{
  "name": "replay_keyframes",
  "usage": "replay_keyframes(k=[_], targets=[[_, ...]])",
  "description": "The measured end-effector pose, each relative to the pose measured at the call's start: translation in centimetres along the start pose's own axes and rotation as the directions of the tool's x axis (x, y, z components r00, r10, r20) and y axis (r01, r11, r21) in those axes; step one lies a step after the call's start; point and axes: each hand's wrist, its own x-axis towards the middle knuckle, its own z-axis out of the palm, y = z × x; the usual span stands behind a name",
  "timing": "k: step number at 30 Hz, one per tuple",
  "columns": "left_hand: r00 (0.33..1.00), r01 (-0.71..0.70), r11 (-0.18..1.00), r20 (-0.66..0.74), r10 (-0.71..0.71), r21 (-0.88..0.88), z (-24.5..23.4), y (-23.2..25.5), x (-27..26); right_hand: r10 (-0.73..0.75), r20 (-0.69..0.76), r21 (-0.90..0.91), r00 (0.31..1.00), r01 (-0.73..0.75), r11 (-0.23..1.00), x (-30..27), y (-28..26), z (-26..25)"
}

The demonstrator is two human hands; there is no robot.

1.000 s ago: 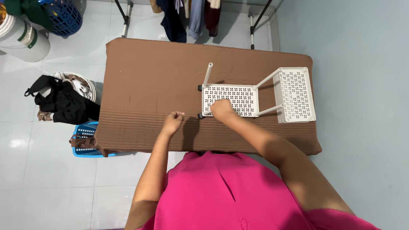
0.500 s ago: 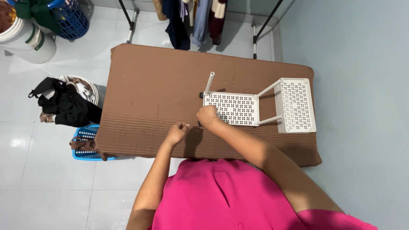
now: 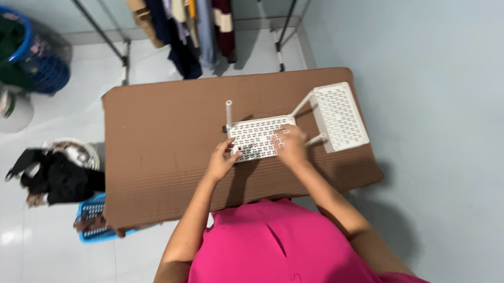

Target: The person assembles a small white plastic stool by attaching black feet and white legs to perforated trays. They place feet into corner holes, insert legs into the feet, and stack a second tray on top, completing the stool structure.

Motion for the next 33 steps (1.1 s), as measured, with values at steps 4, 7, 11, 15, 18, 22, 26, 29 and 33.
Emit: replay_keyframes(k=[4,7,11,15,18,22,26,29,33], targets=[[0.997,-0.064,0.994,0.043,0.06,0.085,0.1,2.0,0.9,0.199,-0.157,-0.203,0.967,-0.229,0.952,-1.6,7.4,-3.0],[0.999,0.013,0.995,0.034,-0.016,0.095,0.5,2.2,0.9,0.367,-0.021,0.017,0.93,-0.366,0.93,-3.1,11.5,-2.2],[1.0,-0.003,0.984,0.028,-0.002,0.181,0.1,1.7,0.8,0.313,0.007,0.057,0.95,-0.313,0.948,-4.1,14.5,1.0],[0.994,-0.099,0.964,0.065,0.086,0.248,-0.4,1.4,0.3,0.331,0.035,-0.014,0.943,-0.33,0.944,-3.6,15.4,2.4],[0.987,-0.133,0.955,0.123,0.103,0.267,-0.8,1.3,0.6,0.33,0.043,-0.034,0.943,-0.329,0.944,-3.0,15.1,2.1],[0.972,-0.146,0.944,0.219,0.082,0.296,-1.0,1.0,1.3,0.313,0.073,-0.047,0.947,-0.31,0.949,-2.6,14.6,1.4],[0.976,-0.133,0.953,0.205,0.078,0.271,-1.2,1.1,1.2,0.29,0.072,-0.017,0.954,-0.289,0.957,-2.6,14.6,1.1],[0.986,-0.088,0.97,0.16,0.052,0.226,-0.8,1.6,0.6,0.332,0.065,0.064,0.941,-0.336,0.94,-2.9,14.7,1.0],[0.998,-0.016,0.99,0.065,0.007,0.142,0.1,2.2,-0.4,0.33,0.007,0.128,0.944,-0.328,0.936,-3.6,14.7,0.8]])
